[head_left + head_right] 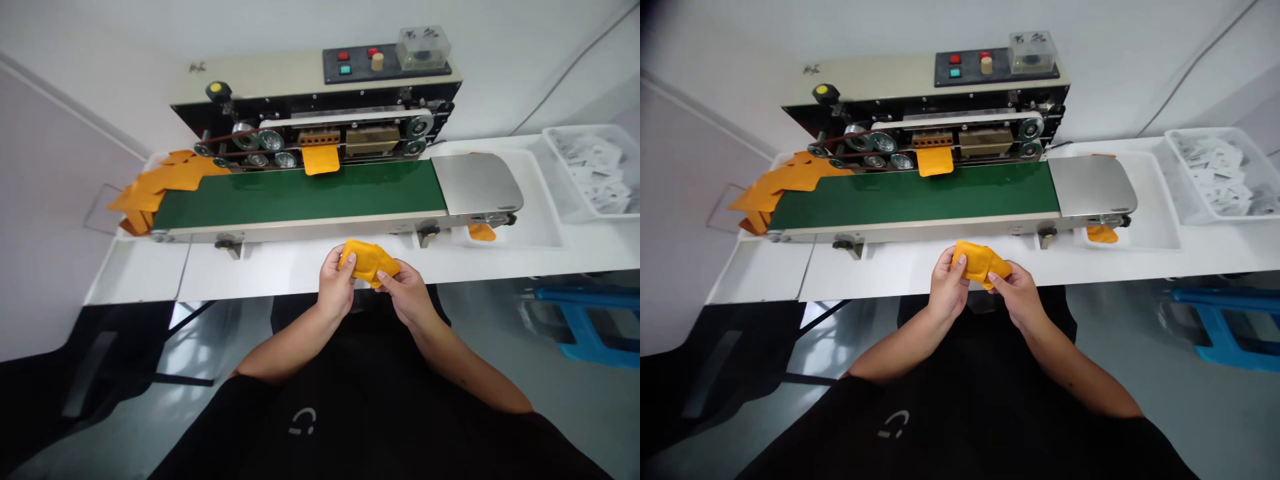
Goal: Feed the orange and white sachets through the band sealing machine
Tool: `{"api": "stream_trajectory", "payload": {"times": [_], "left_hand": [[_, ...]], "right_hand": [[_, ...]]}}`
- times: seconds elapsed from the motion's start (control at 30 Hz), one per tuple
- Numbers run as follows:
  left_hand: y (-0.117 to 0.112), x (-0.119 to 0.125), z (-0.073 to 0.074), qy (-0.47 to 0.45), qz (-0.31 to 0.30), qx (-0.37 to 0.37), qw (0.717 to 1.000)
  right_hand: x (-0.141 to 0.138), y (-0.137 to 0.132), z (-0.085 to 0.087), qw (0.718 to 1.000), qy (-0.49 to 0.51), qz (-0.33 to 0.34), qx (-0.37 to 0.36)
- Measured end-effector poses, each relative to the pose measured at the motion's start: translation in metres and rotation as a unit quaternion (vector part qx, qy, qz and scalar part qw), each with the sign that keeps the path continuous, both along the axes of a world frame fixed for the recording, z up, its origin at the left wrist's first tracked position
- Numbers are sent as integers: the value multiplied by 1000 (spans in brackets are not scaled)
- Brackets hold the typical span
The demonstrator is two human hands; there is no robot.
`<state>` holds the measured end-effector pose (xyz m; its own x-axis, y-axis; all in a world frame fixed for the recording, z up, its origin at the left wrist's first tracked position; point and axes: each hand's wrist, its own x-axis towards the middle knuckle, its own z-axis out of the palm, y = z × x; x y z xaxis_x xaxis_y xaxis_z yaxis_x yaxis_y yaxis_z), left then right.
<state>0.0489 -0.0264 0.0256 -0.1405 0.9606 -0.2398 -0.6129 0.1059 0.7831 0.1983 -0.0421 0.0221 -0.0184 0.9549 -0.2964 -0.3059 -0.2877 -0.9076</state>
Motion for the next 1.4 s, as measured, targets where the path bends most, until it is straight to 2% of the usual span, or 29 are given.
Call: {"api": "stream_trajectory", "payload": {"times": [0.23,0.53,0.8,0.93,1.13,1.23,1.4], "left_hand": [[4,-23,-7,15,35,-10,999],[6,-46,-28,32,39,-18,999],[8,-46,-31,27,29,-20,999],[9,-47,-32,31,30,-21,999],[9,-48,-36,39,21,-26,999],[9,-47,-37,39,21,-30,999],[10,-48,-37,34,26,-35,998]], "right_hand": [[21,9,11,998,-29,-48,-5],[69,40,54,985,-103,-127,59],[97,64,80,972,-176,-117,100],[113,92,95,962,-189,-157,122],[137,153,105,974,-86,-191,91],[136,178,103,978,-78,-186,60],[119,205,100,981,-79,-176,13]]}}
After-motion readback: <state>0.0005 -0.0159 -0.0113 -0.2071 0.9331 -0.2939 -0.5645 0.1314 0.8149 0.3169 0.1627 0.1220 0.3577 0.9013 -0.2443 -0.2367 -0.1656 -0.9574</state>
